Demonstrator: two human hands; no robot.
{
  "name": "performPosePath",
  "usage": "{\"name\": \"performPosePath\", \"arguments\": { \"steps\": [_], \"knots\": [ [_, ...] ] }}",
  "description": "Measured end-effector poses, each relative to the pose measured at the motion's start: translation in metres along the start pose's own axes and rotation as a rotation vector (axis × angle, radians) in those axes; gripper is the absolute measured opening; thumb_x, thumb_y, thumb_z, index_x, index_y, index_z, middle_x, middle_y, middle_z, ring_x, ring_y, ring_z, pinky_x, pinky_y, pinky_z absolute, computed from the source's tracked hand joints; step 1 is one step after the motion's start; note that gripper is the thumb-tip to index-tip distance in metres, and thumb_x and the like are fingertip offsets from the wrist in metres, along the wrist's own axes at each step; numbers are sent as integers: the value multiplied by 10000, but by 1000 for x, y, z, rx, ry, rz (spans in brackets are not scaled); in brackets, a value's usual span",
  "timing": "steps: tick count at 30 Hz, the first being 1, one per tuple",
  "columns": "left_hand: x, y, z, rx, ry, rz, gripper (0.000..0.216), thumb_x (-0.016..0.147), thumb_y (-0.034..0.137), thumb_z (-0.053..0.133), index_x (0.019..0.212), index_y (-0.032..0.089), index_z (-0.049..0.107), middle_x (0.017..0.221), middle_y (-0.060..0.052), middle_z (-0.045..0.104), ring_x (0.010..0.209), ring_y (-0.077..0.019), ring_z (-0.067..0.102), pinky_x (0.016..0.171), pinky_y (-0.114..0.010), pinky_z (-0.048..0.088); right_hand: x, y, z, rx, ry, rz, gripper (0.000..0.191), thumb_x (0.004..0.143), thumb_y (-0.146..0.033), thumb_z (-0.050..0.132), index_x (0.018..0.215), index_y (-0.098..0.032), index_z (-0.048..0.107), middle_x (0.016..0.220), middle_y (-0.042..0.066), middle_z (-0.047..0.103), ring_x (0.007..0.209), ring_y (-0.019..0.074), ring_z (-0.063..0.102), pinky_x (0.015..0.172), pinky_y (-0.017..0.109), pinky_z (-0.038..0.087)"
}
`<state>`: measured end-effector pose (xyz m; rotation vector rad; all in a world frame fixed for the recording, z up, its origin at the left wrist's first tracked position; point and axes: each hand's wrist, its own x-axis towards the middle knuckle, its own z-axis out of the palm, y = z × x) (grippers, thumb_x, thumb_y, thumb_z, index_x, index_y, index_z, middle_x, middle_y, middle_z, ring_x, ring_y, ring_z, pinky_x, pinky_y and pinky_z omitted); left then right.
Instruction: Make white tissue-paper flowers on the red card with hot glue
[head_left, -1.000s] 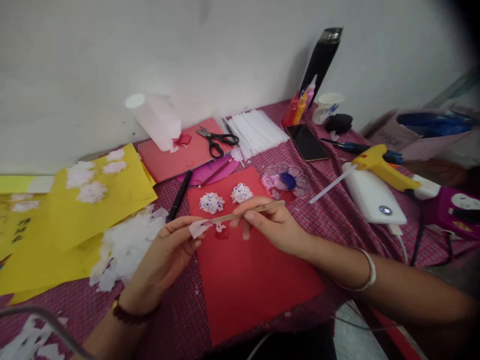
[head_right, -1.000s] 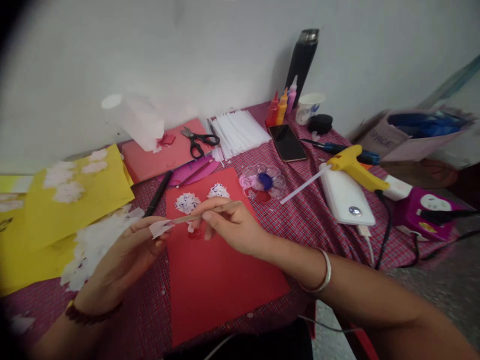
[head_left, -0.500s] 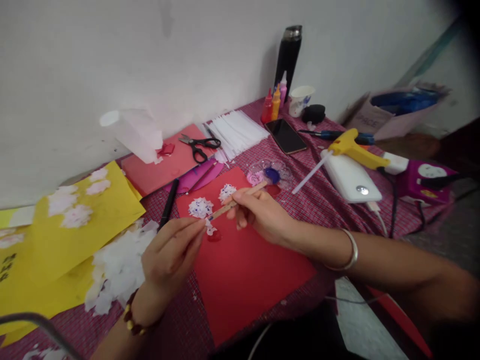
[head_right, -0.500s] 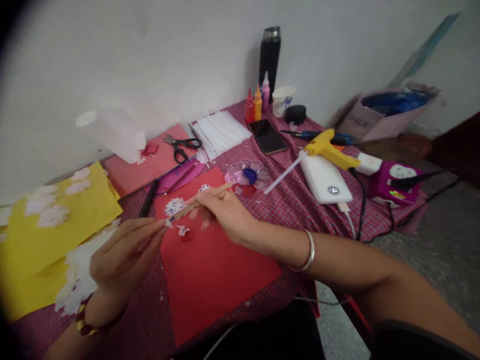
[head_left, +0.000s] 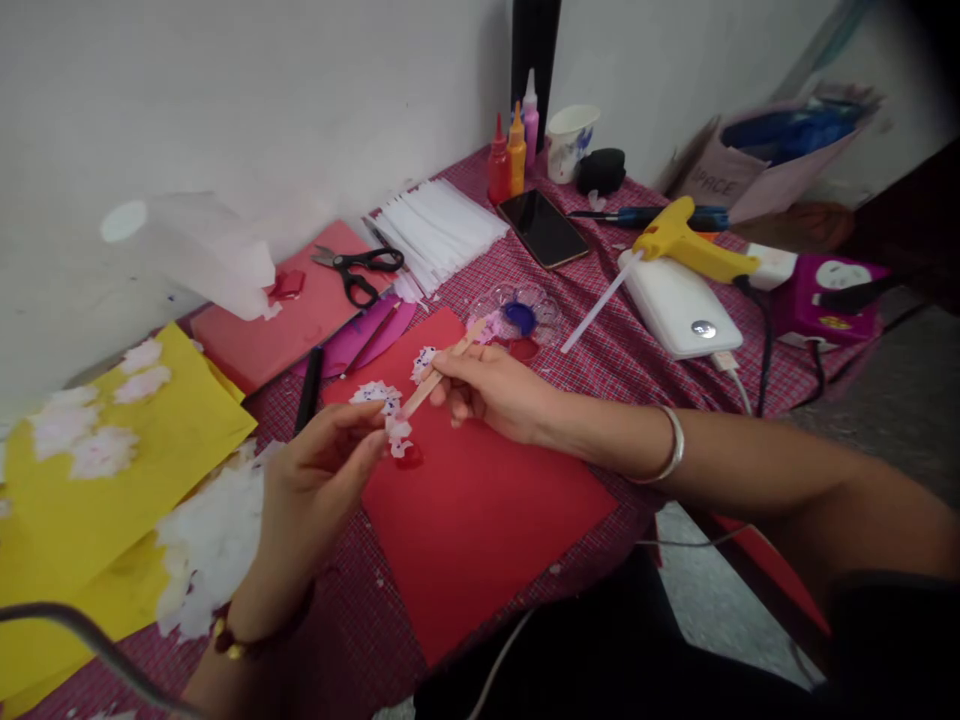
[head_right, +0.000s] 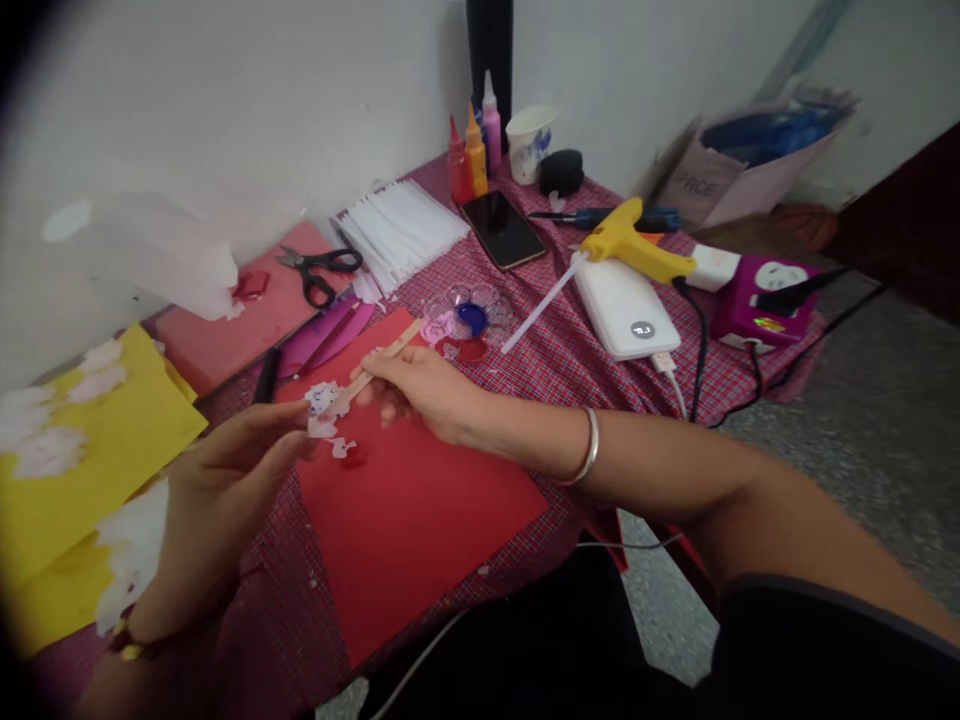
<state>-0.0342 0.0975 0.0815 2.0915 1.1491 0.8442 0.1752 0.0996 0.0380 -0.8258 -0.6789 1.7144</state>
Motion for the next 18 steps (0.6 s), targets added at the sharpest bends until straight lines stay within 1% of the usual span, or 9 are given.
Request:
{"name": "performPosePath", "arguments": {
  "steps": [2, 4, 6, 8, 10, 11, 14, 16, 18],
  "knots": [
    [-4, -8, -2, 108, -72, 87, 220, 879, 180, 657, 1090, 228, 699, 922, -6, 705, 762, -130, 667, 705, -258, 543, 4, 0, -2, -32, 50, 50, 326, 992, -186, 490, 694, -143, 613, 555, -32, 632, 350, 49, 479, 369, 163, 393],
    [-10, -17, -2, 234, -160, 174, 229, 868, 196, 654, 1090, 228, 698, 922, -14, 687, 770, -143, 657, 718, -279, 540, 8, -1, -3, -110, 75, 53, 318, 992, -154, 476, 701, -145, 605, 512, -41, 599, 343, 52, 472, 360, 157, 377],
    [-15, -26, 3, 343, -198, 193, 211, 867, 240, 657, 1072, 228, 705, 916, -24, 686, 788, -165, 664, 726, -300, 537, 10, -3, -3, -197, 85, 23, 305, 988, -133, 477, 708, -147, 597, 495, -49, 576, 352, 51, 469, 365, 149, 376],
    [-18, -31, 11, 426, -172, 152, 168, 874, 295, 655, 1013, 218, 710, 886, -30, 689, 784, -182, 671, 712, -310, 527, 10, -2, -4, -285, 86, -27, 282, 975, -110, 492, 709, -152, 578, 503, -55, 565, 380, 48, 473, 379, 142, 382],
    [-18, -34, 19, 476, -131, 89, 134, 890, 319, 621, 893, 211, 701, 792, -18, 671, 709, -174, 650, 654, -299, 497, 10, 0, -6, -374, 57, -79, 251, 965, -106, 503, 727, -158, 564, 516, -61, 550, 406, 51, 475, 395, 143, 385],
    [-17, -35, 22, 479, -113, 51, 154, 896, 320, 599, 828, 211, 683, 742, -9, 656, 666, -166, 632, 622, -291, 476, 10, 2, -7, -415, 34, -107, 236, 963, -113, 506, 738, -162, 558, 528, -63, 544, 416, 54, 474, 402, 147, 384],
    [-13, -37, 25, 403, -74, -104, 212, 877, 324, 569, 703, 216, 623, 618, 17, 618, 551, -145, 575, 541, -272, 421, 10, 9, -11, -510, -63, -196, 201, 961, -170, 518, 762, -174, 552, 587, -59, 542, 445, 60, 468, 430, 171, 384],
    [-11, -39, 23, 330, -63, -202, 214, 849, 343, 582, 679, 216, 606, 580, 28, 609, 513, -137, 556, 514, -261, 406, 10, 12, -13, -555, -138, -248, 187, 957, -213, 529, 775, -181, 556, 635, -48, 547, 485, 68, 478, 467, 189, 393],
    [-10, -41, 21, 290, -63, -249, 217, 829, 353, 593, 662, 213, 597, 555, 37, 594, 500, -132, 545, 503, -250, 399, 8, 13, -12, -590, -192, -280, 168, 955, -249, 533, 804, -186, 568, 682, -37, 561, 548, 81, 499, 525, 206, 413]
  ]
}}
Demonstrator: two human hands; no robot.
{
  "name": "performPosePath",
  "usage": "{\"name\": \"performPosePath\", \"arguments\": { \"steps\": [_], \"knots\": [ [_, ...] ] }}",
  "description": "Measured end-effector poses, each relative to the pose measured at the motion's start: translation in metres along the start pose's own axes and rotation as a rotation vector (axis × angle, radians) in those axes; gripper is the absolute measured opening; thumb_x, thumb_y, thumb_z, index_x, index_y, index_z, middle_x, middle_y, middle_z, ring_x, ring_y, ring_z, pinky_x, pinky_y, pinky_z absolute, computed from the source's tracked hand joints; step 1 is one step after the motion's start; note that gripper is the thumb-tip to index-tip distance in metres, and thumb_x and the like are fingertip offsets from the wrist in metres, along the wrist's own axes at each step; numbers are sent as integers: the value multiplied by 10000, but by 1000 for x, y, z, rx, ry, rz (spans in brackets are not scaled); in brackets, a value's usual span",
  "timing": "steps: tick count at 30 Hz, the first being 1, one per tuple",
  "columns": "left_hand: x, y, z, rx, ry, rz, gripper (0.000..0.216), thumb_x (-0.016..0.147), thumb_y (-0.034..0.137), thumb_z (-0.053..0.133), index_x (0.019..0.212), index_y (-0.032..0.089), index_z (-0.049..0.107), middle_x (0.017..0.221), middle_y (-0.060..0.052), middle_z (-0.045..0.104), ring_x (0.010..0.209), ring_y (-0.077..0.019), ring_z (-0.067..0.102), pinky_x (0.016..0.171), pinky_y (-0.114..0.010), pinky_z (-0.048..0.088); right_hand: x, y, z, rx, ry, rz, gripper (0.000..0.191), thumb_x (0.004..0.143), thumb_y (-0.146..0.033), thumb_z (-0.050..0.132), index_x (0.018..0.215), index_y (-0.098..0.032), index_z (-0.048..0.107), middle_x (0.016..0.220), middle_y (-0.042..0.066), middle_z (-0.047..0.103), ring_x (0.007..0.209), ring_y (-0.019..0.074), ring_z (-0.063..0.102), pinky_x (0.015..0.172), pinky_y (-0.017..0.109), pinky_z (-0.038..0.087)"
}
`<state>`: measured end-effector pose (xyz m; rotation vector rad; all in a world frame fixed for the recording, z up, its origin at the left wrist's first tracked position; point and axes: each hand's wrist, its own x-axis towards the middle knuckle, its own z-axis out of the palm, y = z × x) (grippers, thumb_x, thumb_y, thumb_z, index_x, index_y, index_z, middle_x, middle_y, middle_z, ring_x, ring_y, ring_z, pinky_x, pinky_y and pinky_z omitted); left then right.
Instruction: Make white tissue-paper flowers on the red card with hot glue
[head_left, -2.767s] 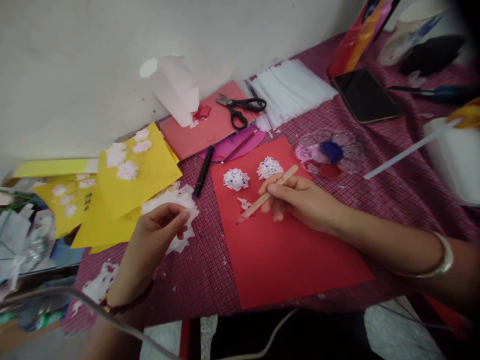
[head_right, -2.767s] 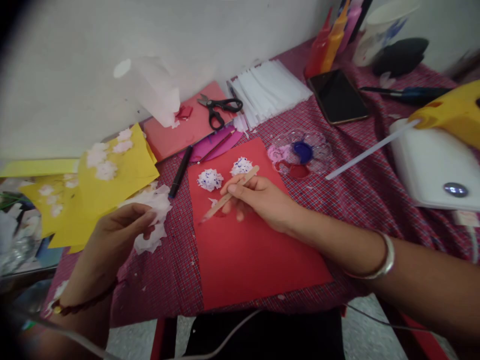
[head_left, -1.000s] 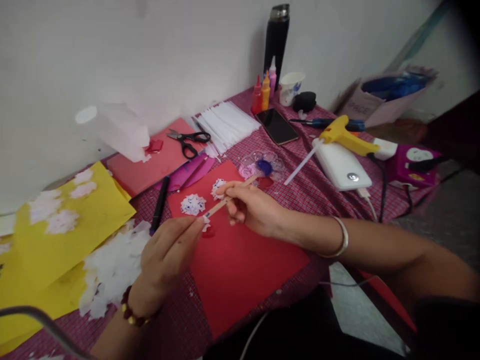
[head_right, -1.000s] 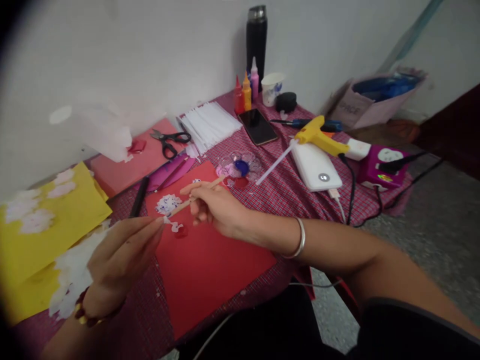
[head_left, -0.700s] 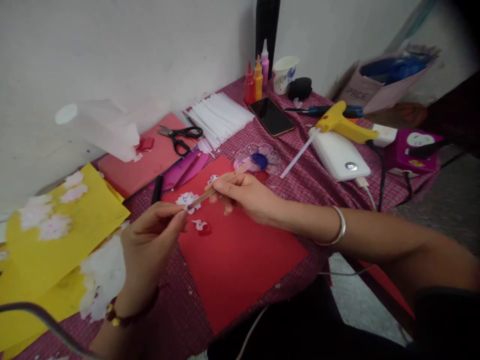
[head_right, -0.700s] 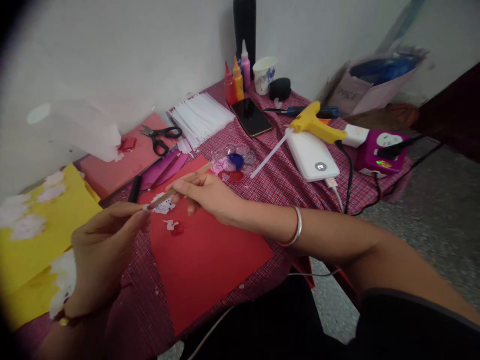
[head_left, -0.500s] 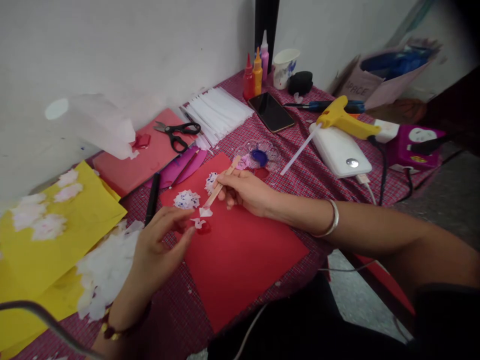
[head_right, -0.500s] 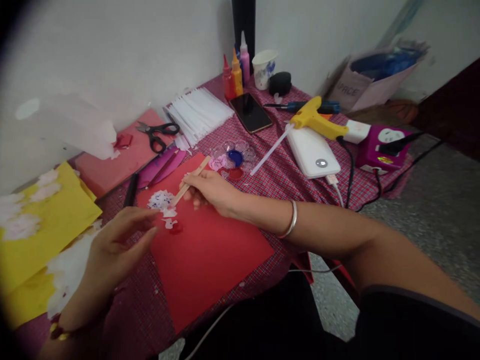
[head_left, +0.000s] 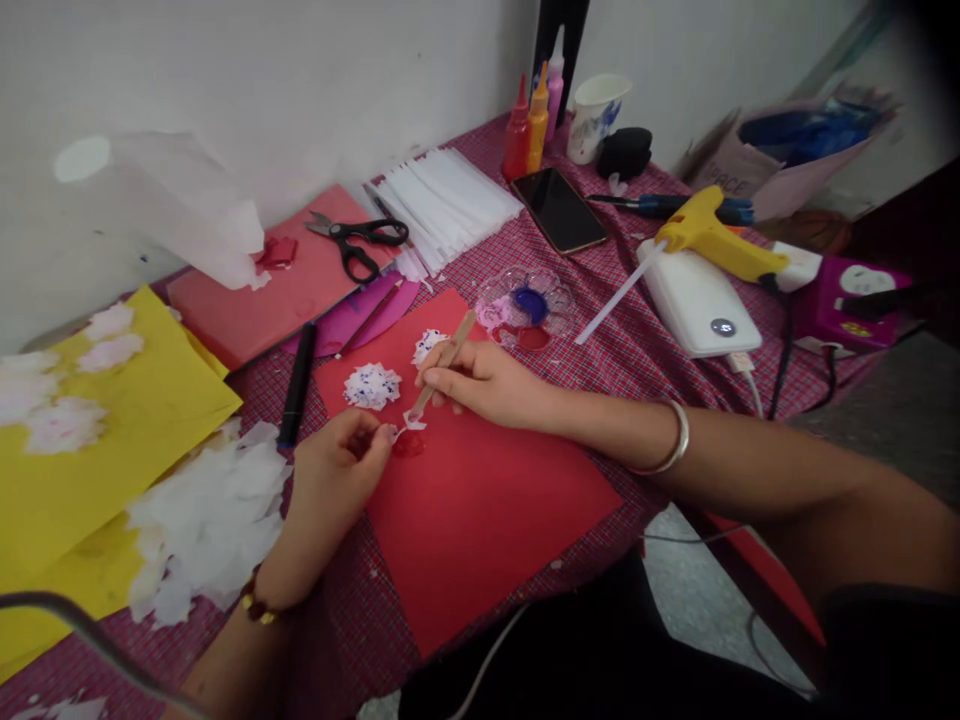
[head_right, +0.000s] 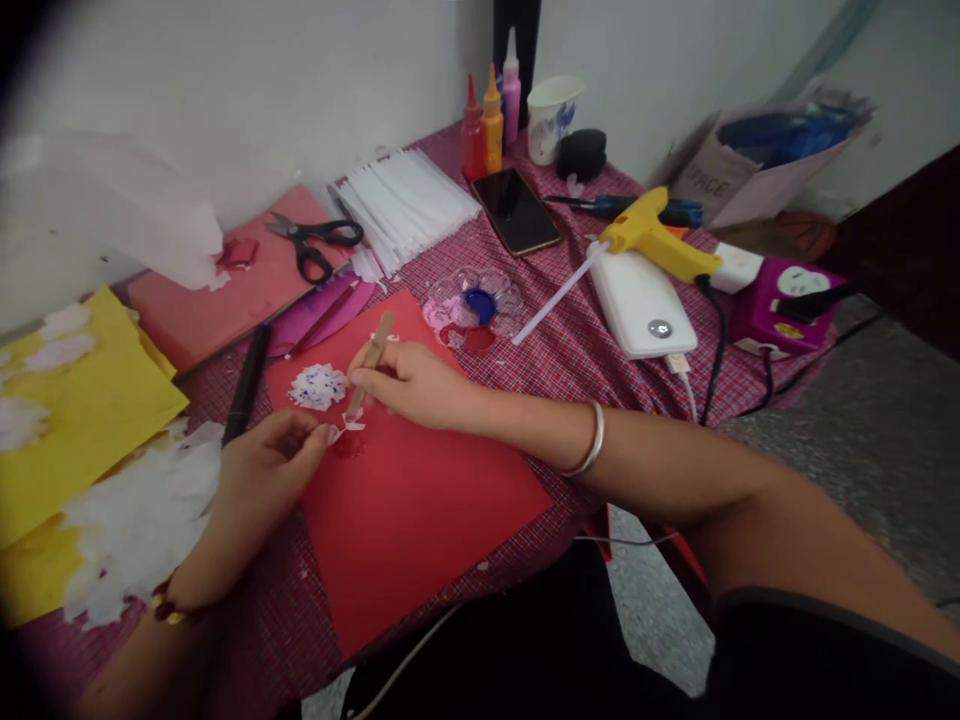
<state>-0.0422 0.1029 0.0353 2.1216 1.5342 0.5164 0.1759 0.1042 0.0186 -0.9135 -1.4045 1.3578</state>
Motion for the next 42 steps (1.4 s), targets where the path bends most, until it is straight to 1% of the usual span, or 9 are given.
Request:
{"name": "performPosePath", "arguments": {
  "steps": [2, 5, 9, 14, 20, 26, 30, 34, 42],
  "knots": [
    [-1, 0, -1, -26, 5, -9, 227, 820, 362, 604, 652, 210, 593, 546, 38, 591, 499, -130, 543, 501, -244, 395, -2, -2, 1, -34, -28, -30, 158, 953, -274, 533, 826, -189, 572, 719, -26, 579, 620, 98, 524, 584, 222, 425],
    [-4, 1, -3, -128, -28, -14, 222, 838, 392, 623, 722, 204, 632, 612, 15, 658, 543, -142, 588, 535, -252, 437, -4, -5, 2, -88, -48, -77, 190, 959, -314, 521, 823, -190, 567, 740, -12, 588, 707, 122, 554, 640, 242, 426],
    [-9, 1, -1, -196, -69, 34, 195, 844, 402, 653, 832, 209, 678, 660, 6, 668, 557, -139, 580, 540, -256, 447, -5, -4, 0, -94, -3, -85, 201, 956, -352, 523, 840, -193, 563, 734, -10, 570, 744, 140, 561, 651, 254, 422],
    [-6, -5, 6, -111, -41, 88, 152, 834, 340, 632, 752, 217, 667, 608, 18, 618, 527, -130, 546, 517, -252, 415, -4, -1, -1, -90, 30, -93, 214, 968, -365, 517, 845, -197, 566, 735, -11, 566, 709, 133, 535, 643, 254, 416],
    [-1, -8, 8, -132, -59, 16, 157, 821, 322, 603, 710, 215, 632, 609, 13, 649, 526, -140, 576, 520, -260, 415, -4, -5, 3, -101, -22, -88, 249, 972, -413, 515, 852, -200, 557, 745, -8, 568, 719, 133, 540, 667, 255, 421],
    [-2, -4, 6, -97, -47, 44, 142, 798, 309, 603, 693, 215, 615, 566, 31, 613, 499, -126, 545, 496, -245, 387, -2, -6, 6, -256, -99, -111, 217, 975, -325, 499, 822, -185, 563, 762, 1, 596, 742, 137, 554, 749, 278, 423],
    [-1, -1, 6, -127, -43, 65, 165, 807, 311, 597, 674, 217, 620, 560, 32, 625, 487, -122, 543, 488, -237, 388, 1, -3, 7, -299, -124, -112, 229, 986, -322, 476, 827, -185, 569, 821, 17, 633, 797, 151, 577, 797, 294, 433],
    [-1, -3, 6, -155, -43, 68, 155, 814, 309, 609, 694, 216, 638, 578, 24, 643, 498, -127, 560, 496, -242, 392, 2, -4, 10, -340, -140, -98, 200, 989, -310, 473, 870, -183, 573, 837, 23, 639, 810, 158, 587, 801, 294, 431],
    [0, -6, 7, -121, -30, 89, 150, 825, 324, 607, 723, 225, 655, 615, 21, 656, 537, -139, 564, 534, -263, 393, 6, -9, 16, -471, -192, -69, 205, 1000, -285, 464, 840, -193, 553, 842, 27, 623, 834, 168, 582, 816, 299, 426]
  ]
}}
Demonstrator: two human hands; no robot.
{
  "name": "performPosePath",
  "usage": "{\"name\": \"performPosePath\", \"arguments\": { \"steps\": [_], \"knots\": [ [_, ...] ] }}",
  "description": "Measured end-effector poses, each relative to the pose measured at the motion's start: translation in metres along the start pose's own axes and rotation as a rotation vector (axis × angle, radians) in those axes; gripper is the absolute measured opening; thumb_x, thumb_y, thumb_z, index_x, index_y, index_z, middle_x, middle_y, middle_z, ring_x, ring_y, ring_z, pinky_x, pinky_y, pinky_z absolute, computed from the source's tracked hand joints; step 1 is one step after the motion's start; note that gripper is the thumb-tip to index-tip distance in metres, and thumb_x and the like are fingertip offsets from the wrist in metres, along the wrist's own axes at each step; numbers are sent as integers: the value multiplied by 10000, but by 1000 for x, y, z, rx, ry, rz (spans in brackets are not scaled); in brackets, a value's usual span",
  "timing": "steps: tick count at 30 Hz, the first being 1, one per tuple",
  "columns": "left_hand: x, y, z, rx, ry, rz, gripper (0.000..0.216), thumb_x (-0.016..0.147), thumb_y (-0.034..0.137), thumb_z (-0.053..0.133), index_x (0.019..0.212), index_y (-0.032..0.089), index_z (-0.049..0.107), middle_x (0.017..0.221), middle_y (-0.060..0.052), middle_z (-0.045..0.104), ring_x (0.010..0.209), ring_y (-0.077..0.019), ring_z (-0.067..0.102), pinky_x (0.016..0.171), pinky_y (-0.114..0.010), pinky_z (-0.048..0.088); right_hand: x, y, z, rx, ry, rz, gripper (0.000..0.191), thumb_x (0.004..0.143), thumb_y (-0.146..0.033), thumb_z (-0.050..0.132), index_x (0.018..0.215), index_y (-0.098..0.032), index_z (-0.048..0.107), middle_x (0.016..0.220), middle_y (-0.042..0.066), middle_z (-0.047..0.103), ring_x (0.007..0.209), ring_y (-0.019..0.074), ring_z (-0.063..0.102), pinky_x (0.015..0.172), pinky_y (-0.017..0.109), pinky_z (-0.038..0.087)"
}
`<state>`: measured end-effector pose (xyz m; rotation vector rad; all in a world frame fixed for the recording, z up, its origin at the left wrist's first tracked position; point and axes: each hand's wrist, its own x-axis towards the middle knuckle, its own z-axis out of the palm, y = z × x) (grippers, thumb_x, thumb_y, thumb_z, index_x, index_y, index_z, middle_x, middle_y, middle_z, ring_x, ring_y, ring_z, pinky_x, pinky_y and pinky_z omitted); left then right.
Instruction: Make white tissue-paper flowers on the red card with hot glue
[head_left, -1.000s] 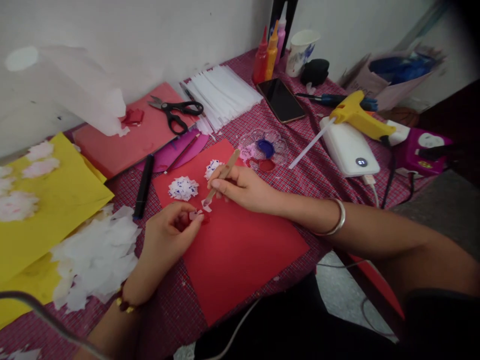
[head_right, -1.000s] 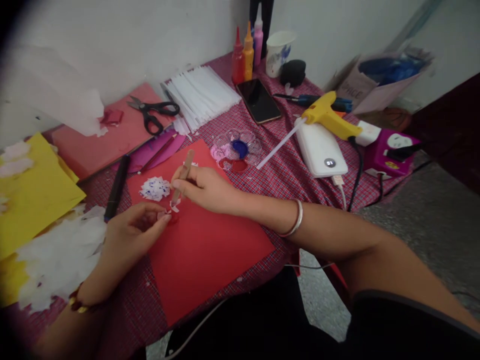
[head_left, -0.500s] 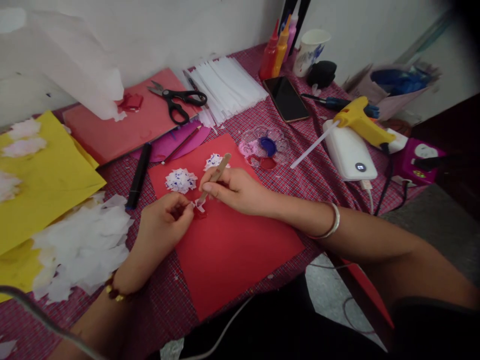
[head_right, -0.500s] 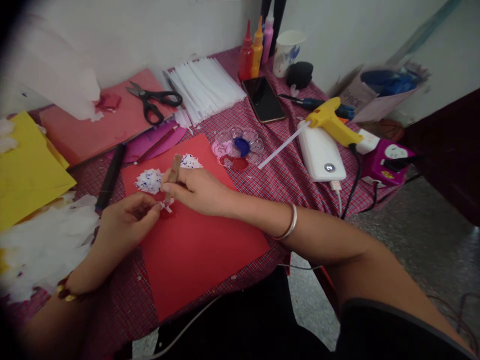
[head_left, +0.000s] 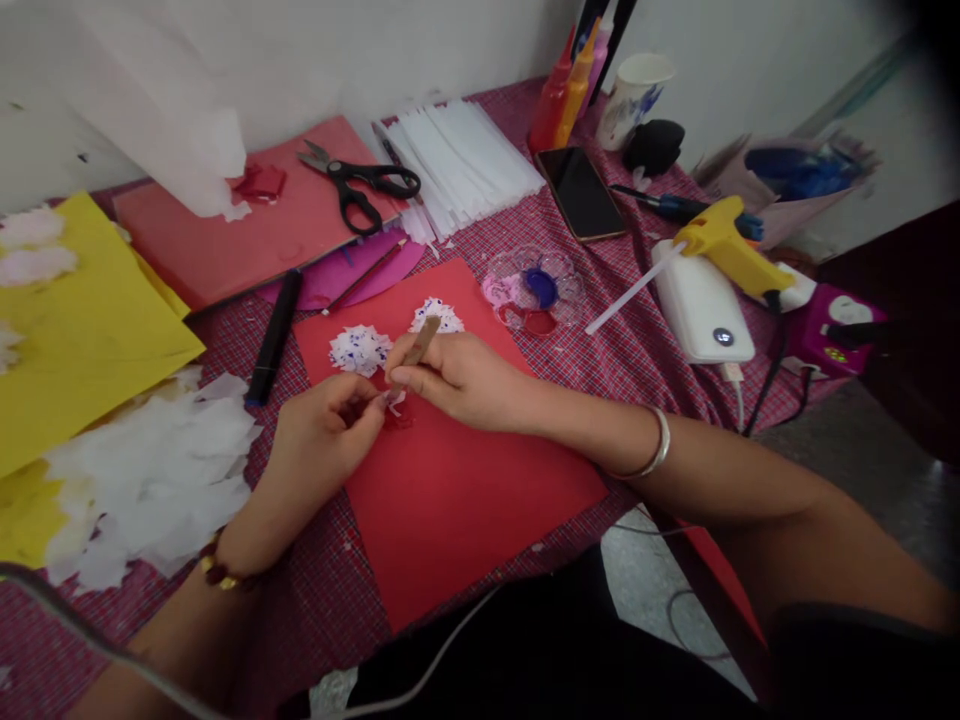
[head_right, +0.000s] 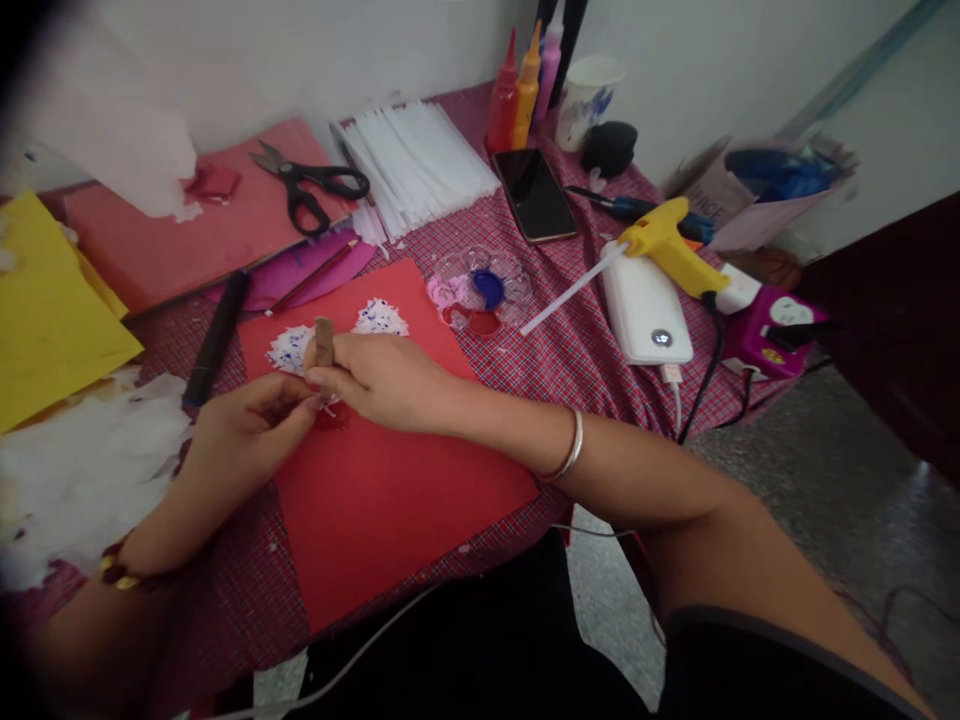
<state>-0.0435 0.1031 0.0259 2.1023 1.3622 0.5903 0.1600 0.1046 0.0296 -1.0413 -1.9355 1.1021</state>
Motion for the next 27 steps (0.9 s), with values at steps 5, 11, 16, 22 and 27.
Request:
{"name": "performPosePath", "arguments": {
  "steps": [5, 11, 16, 22, 27],
  "knots": [
    [1, -1, 0, -31, -27, -23, 163, 819, 329, 589, 708, 221, 641, 605, 16, 647, 529, -142, 568, 524, -259, 400, 0, 6, -1, 143, 74, -19, 193, 978, -290, 476, 827, -192, 545, 799, 10, 597, 773, 148, 561, 749, 279, 433],
    [3, -4, 0, -33, -42, -57, 183, 810, 356, 578, 696, 220, 626, 605, 6, 636, 540, -153, 569, 534, -271, 397, -11, 9, -6, 337, 214, 17, 287, 986, -443, 478, 843, -203, 543, 742, -5, 549, 662, 123, 522, 653, 261, 434],
    [5, 0, -5, 27, -28, -1, 288, 877, 367, 500, 641, 223, 579, 566, 19, 551, 541, -152, 500, 548, -287, 341, -14, 11, 0, 369, 105, 9, 316, 972, -486, 511, 847, -200, 560, 721, -13, 538, 662, 124, 510, 635, 260, 421],
    [6, -2, -8, -40, -5, -35, 347, 941, 389, 412, 667, 222, 543, 570, 14, 529, 548, -158, 509, 552, -290, 363, -12, 11, 3, 361, 123, 15, 352, 986, -520, 486, 881, -199, 589, 802, 12, 570, 711, 126, 527, 647, 255, 438],
    [4, 1, -7, -56, -39, -76, 267, 889, 417, 508, 773, 211, 632, 655, 2, 631, 616, -166, 580, 589, -278, 412, -9, 20, 6, 338, 157, -8, 368, 989, -540, 486, 928, -189, 580, 805, 11, 565, 702, 121, 527, 643, 252, 458]
  ]
}}
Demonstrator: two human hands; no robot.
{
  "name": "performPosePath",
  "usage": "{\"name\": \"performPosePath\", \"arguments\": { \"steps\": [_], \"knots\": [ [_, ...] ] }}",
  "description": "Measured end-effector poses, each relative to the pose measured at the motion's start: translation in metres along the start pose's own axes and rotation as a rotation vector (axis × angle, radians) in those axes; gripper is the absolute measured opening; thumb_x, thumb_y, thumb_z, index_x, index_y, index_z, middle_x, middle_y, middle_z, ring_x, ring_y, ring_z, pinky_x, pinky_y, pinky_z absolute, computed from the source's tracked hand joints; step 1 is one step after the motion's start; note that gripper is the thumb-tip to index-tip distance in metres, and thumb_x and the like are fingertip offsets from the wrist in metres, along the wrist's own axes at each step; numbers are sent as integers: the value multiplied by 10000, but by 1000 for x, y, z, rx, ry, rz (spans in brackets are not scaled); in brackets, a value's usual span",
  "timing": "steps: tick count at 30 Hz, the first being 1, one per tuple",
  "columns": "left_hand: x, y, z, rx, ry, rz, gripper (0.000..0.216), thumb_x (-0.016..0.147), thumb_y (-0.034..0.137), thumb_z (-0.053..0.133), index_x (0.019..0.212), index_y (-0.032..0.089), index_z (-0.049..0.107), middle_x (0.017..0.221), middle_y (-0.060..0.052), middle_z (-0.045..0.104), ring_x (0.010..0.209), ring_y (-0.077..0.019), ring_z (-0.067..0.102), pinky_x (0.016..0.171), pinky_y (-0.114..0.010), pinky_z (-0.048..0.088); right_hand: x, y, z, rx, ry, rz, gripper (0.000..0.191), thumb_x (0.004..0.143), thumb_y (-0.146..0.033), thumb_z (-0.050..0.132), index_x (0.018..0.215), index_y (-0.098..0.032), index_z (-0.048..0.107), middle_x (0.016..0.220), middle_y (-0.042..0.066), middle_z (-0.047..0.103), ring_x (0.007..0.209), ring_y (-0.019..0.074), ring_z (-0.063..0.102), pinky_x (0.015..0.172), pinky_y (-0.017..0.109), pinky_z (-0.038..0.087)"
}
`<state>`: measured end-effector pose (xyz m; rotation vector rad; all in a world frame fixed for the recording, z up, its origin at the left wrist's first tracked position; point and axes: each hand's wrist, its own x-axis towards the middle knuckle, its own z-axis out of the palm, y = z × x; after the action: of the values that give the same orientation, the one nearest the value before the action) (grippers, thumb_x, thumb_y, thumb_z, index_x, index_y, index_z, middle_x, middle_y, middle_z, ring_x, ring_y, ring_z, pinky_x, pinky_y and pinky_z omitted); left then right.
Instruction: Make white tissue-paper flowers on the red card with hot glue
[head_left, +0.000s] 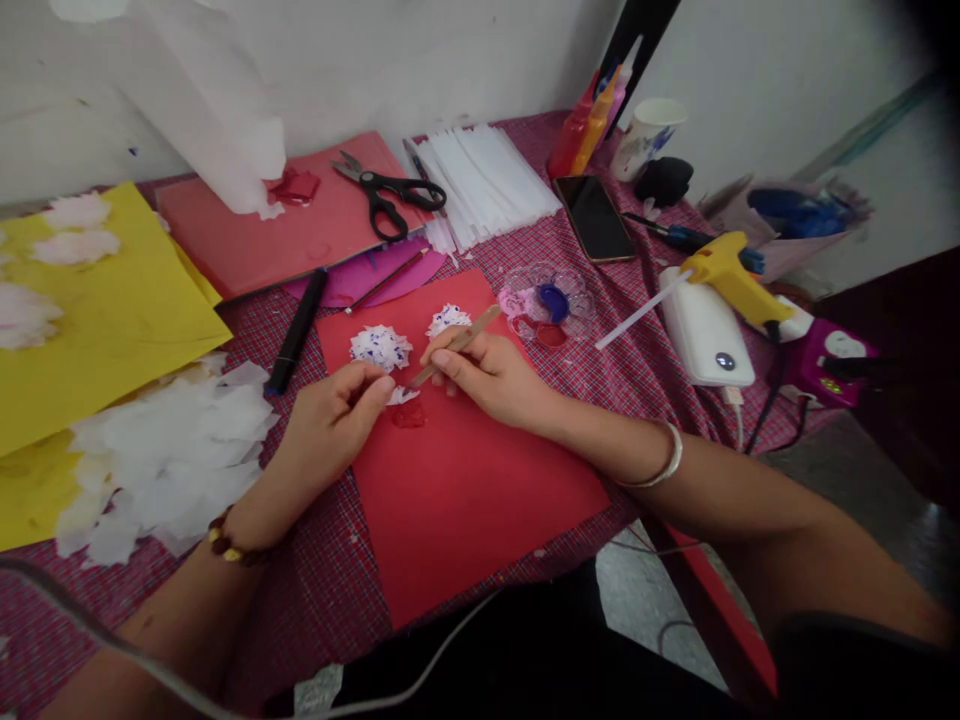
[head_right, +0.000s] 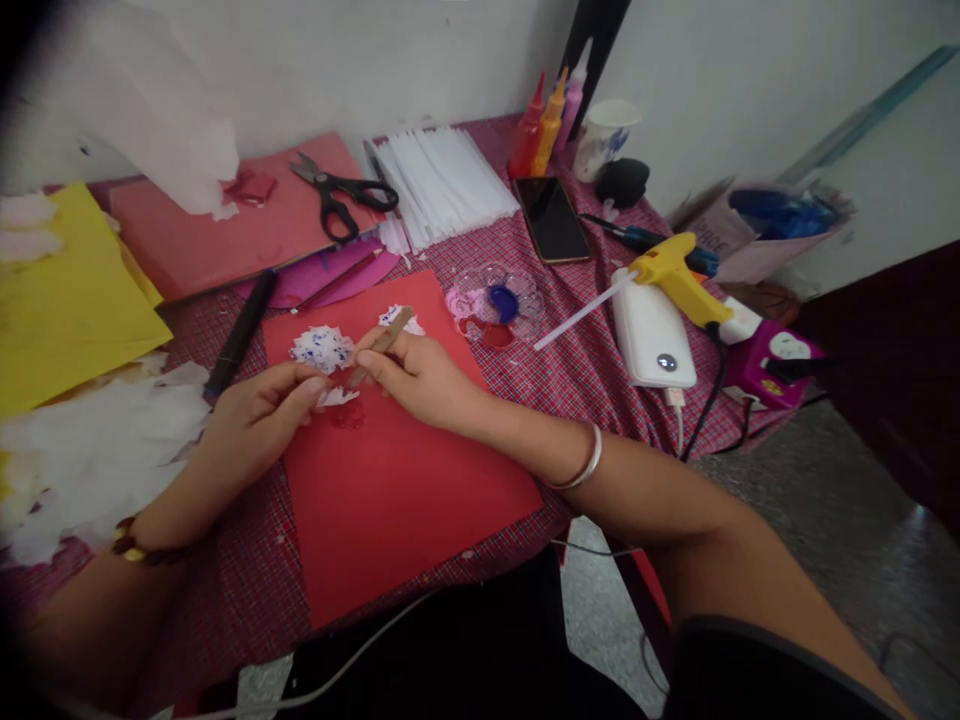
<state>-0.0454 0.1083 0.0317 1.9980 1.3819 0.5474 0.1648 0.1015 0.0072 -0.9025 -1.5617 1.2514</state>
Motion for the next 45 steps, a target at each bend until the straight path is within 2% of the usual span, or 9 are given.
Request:
{"name": "performPosePath", "arguments": {
  "steps": [5, 10, 22, 27, 30, 33, 38, 42, 45],
  "knots": [
    [-1, 2, 3, -40, -45, -44, 171, 795, 368, 595, 769, 208, 649, 642, 2, 666, 577, -159, 594, 549, -260, 417, 1, 3, -2, -6, 15, -31, 370, 991, -537, 488, 923, -184, 576, 789, 4, 557, 688, 115, 525, 638, 248, 465],
    [1, 3, 3, -18, -11, 30, 144, 797, 307, 570, 711, 215, 641, 622, 12, 663, 567, -148, 585, 545, -253, 407, -3, -9, -7, -67, 74, -33, 343, 1006, -490, 482, 870, -187, 563, 771, 6, 553, 668, 112, 520, 632, 247, 456],
    [2, -7, 8, -48, -2, 77, 128, 807, 262, 562, 721, 207, 639, 618, 17, 659, 560, -145, 578, 546, -250, 397, 0, -1, -1, -142, 1, -24, 316, 1009, -457, 468, 919, -184, 598, 836, 24, 605, 737, 129, 564, 668, 254, 470],
    [-2, 1, 10, -30, -8, 105, 150, 843, 209, 535, 728, 189, 630, 677, 1, 679, 635, -145, 609, 617, -260, 433, -3, -10, -6, -181, 44, -16, 248, 980, -363, 532, 854, -171, 625, 759, 17, 604, 656, 127, 556, 638, 269, 460],
    [-11, 5, -5, -85, -41, 94, 185, 928, 269, 511, 961, 179, 669, 874, -39, 735, 780, -162, 666, 717, -285, 499, -3, -13, -13, -67, 121, 29, 242, 967, -381, 564, 859, -175, 634, 716, 6, 616, 593, 119, 563, 605, 266, 466],
    [-26, -1, -40, 30, -24, 111, 262, 931, 325, 551, 1133, 197, 660, 1019, -60, 741, 862, -175, 680, 757, -306, 530, -3, -12, -16, 80, 184, 105, 242, 949, -400, 600, 866, -178, 646, 681, 2, 629, 561, 115, 565, 590, 260, 470],
    [-45, -40, -99, 312, 95, -8, 190, 877, 324, 576, 972, 217, 701, 937, -60, 747, 793, -203, 687, 748, -358, 561, -3, -7, -13, 168, 166, 172, 280, 921, -437, 643, 849, -166, 650, 674, 4, 637, 536, 107, 565, 555, 253, 459],
    [-45, -67, -107, 464, 23, 92, 226, 834, 276, 551, 999, 226, 697, 1058, -87, 744, 1053, -277, 675, 979, -475, 516, -3, -7, -12, 174, 142, 171, 316, 909, -456, 656, 801, -160, 639, 688, 10, 633, 556, 103, 574, 546, 245, 467],
    [-41, -74, -100, 492, 12, 100, 231, 824, 284, 559, 996, 221, 699, 1062, -95, 746, 1045, -285, 673, 978, -482, 511, -3, -7, -12, 194, 147, 177, 304, 906, -449, 656, 817, -160, 640, 677, 2, 623, 549, 98, 567, 537, 238, 469]
  ]
}}
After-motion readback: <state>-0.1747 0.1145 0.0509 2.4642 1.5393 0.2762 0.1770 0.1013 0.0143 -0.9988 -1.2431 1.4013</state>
